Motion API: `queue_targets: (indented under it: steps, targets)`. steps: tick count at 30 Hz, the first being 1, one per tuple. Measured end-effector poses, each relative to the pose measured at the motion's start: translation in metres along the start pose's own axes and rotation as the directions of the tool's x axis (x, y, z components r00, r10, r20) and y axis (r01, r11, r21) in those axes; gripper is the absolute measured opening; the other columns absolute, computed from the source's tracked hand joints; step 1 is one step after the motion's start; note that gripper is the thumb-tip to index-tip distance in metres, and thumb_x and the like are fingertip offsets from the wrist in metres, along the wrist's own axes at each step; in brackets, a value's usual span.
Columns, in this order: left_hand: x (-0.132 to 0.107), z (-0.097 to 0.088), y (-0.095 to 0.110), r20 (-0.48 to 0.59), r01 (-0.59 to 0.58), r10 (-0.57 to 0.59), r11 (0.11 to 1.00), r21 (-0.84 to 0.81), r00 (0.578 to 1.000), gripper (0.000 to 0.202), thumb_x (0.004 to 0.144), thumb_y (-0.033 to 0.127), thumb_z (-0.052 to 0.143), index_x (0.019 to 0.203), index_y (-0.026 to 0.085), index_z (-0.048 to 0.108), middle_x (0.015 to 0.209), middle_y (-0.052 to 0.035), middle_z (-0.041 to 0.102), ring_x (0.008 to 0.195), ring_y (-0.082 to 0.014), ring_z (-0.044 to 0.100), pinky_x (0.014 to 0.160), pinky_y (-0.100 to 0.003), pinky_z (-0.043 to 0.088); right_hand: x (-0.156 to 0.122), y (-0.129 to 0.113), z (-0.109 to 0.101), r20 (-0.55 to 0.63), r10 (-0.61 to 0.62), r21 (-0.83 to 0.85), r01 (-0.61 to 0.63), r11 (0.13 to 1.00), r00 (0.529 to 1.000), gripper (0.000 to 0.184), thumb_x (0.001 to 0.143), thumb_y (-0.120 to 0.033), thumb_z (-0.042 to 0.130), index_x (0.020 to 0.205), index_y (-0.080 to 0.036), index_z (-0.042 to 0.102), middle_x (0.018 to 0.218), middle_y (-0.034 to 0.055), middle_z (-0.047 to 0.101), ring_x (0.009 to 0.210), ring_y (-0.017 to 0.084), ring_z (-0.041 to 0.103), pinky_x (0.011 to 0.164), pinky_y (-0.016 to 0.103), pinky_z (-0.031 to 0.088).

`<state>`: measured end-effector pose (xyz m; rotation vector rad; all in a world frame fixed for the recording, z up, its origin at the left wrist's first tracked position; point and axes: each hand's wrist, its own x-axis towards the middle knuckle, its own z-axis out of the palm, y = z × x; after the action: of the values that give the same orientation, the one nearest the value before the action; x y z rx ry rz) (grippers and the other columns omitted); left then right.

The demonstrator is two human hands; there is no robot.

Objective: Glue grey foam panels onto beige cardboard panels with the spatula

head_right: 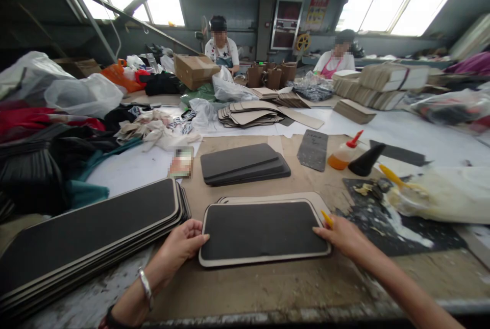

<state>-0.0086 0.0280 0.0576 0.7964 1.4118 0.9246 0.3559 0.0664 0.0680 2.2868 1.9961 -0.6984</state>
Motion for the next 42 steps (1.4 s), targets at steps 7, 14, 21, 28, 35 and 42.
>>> queue_targets:
  steps: [7,14,21,28,35,42]
  targets:
    - [0.006,-0.005,-0.007,0.085,0.006,-0.009,0.999,0.036,0.996,0.042,0.042,0.04,0.078,0.069,0.015,0.056,0.058,-0.0024,0.065,0.054,-0.0148,0.059,0.053,-0.025,0.046,-0.008,-0.014,-0.009,0.035,0.039,0.002,-0.039,0.999,0.999,0.024,0.074,-0.031,0.057,0.057,-0.019,0.045,0.059,0.0007,0.057,0.059,0.015,0.053,0.05,0.022,0.032]
    - [0.016,-0.012,-0.021,0.089,0.01,-0.016,0.998,0.068,0.996,0.054,0.038,0.048,0.082,0.074,0.015,0.058,0.064,-0.0053,0.069,0.057,-0.0167,0.062,0.054,-0.025,0.048,0.0,-0.003,-0.004,0.051,0.061,0.067,-0.064,0.996,0.997,0.025,0.071,-0.033,0.062,0.058,-0.018,0.047,0.055,-0.0022,0.052,0.058,0.013,0.052,0.048,0.021,0.029]
    - [0.016,-0.012,-0.023,0.055,-0.037,0.031,0.992,0.122,0.998,0.054,0.04,0.051,0.081,0.074,0.016,0.058,0.057,-0.0027,0.066,0.052,-0.0155,0.059,0.043,-0.022,0.042,-0.004,-0.005,-0.006,0.089,0.075,0.156,-0.088,0.984,0.993,0.029,0.073,-0.033,0.059,0.054,-0.019,0.043,0.044,-0.0045,0.047,0.046,0.011,0.048,0.044,0.02,0.03]
    - [0.012,-0.013,-0.017,0.054,-0.003,-0.007,0.983,0.183,0.999,0.059,0.041,0.058,0.078,0.075,0.015,0.058,0.049,0.0032,0.057,0.04,-0.0071,0.045,0.038,-0.018,0.03,-0.008,-0.01,-0.012,0.119,0.094,0.215,-0.118,0.969,0.988,0.03,0.074,-0.031,0.06,0.051,-0.018,0.045,0.04,-0.0046,0.046,0.039,0.009,0.046,0.039,0.018,0.031]
    - [0.007,-0.01,-0.007,0.034,0.025,-0.035,0.963,0.267,0.999,0.06,0.042,0.062,0.075,0.073,0.014,0.057,0.042,0.0066,0.049,0.037,-0.0051,0.036,0.039,-0.018,0.024,-0.007,-0.007,-0.013,0.117,0.075,0.238,-0.101,0.966,0.99,0.031,0.071,-0.032,0.063,0.048,-0.017,0.049,0.039,-0.0036,0.048,0.041,0.009,0.048,0.044,0.019,0.033]
    - [0.0,0.002,0.003,-0.008,-0.016,0.019,0.971,0.238,1.0,0.053,0.04,0.057,0.074,0.065,0.014,0.055,0.041,0.0069,0.047,0.036,-0.0046,0.035,0.039,-0.018,0.023,-0.006,-0.004,-0.01,0.16,0.046,0.237,-0.083,0.968,0.986,0.031,0.074,-0.036,0.057,0.05,-0.018,0.048,0.041,-0.0022,0.051,0.04,0.011,0.05,0.042,0.019,0.035]
